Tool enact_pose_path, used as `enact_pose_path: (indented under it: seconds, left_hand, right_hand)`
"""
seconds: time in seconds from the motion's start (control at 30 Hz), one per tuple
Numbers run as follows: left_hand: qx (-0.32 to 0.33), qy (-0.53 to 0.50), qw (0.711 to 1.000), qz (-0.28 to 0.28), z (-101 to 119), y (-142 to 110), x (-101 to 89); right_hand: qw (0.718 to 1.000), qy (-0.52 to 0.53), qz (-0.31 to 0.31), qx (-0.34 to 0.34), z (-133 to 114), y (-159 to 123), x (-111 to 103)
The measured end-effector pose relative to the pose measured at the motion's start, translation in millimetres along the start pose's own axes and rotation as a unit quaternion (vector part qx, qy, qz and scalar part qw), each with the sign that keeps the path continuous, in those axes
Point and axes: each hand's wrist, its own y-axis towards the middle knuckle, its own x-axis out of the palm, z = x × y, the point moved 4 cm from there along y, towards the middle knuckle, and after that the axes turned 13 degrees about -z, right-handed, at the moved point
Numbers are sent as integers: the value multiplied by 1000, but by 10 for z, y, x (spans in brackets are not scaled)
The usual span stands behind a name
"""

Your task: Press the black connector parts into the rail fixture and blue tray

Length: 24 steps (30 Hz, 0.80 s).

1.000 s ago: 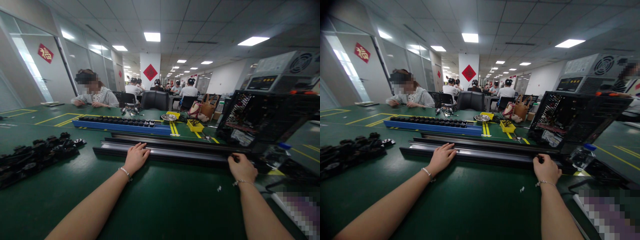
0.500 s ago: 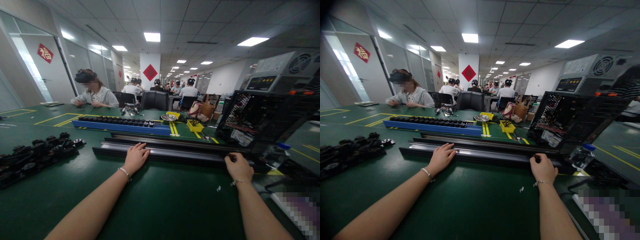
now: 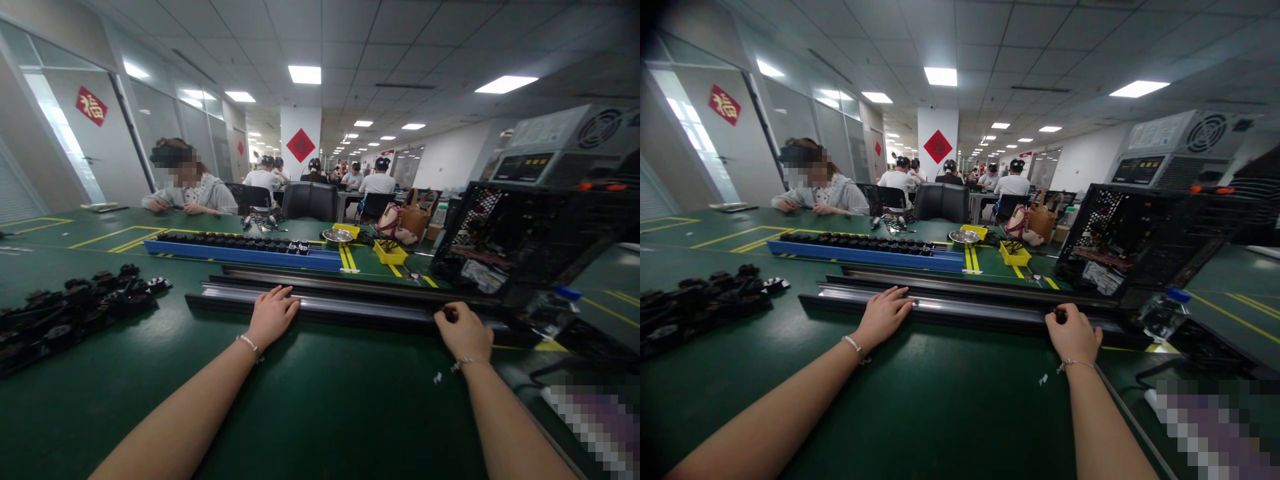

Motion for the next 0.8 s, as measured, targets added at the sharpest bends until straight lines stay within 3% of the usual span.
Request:
enact_pose_path:
  seconds: [0.57, 0.8]
  left_hand:
    - [3, -5, 1000, 4, -3, 1, 3]
    - [3, -6, 1000, 7, -1, 4, 1]
  right_hand:
    - [999, -19, -5, -27, -26, 4, 34]
    - [996, -42, 6, -73, -204, -76, 82]
